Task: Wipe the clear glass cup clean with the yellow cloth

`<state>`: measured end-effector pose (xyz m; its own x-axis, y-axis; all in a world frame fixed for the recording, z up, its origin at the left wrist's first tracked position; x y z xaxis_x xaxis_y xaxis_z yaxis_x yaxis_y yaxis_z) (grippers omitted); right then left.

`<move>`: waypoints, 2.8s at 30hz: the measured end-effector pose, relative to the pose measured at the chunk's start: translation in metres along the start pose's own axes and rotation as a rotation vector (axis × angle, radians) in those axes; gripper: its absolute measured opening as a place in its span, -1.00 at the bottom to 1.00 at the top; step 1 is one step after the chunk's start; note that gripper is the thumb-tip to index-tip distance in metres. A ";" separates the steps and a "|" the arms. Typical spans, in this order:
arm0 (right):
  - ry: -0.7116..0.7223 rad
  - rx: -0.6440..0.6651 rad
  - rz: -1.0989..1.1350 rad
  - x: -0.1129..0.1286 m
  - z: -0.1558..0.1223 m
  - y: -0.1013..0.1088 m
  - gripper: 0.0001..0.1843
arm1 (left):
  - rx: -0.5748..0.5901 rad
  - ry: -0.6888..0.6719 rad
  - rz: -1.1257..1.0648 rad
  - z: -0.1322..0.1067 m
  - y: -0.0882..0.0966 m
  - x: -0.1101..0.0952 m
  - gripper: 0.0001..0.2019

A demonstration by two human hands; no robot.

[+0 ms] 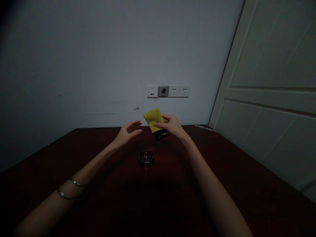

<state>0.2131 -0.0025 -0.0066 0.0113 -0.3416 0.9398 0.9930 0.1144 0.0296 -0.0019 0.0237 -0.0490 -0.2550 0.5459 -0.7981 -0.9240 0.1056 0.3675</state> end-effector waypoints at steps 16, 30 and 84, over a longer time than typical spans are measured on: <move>0.008 -0.087 0.043 -0.008 0.008 0.010 -0.45 | 0.503 0.257 0.210 -0.066 -0.033 0.074 0.29; 0.042 -0.098 0.016 -0.008 0.008 0.012 -0.47 | 0.378 0.209 0.234 -0.071 -0.040 0.085 -0.20; 1.093 0.752 -1.312 0.009 -0.014 0.004 -0.59 | 0.308 -0.137 0.054 0.013 -0.014 0.002 -0.31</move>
<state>0.2191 -0.0181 -0.0027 -0.2573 -0.8785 -0.4025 0.1791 -0.4526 0.8735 0.0141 0.0340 -0.0493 -0.2407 0.6622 -0.7097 -0.7754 0.3086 0.5509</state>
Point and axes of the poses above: each hand's wrist, its own z-axis towards the middle knuckle, its own y-axis out of the back of the hand, x = y × z, the point moved 1 cm from there along z, towards the middle knuckle, and after that the axes turned 10 degrees about z, right-handed, at the moved point
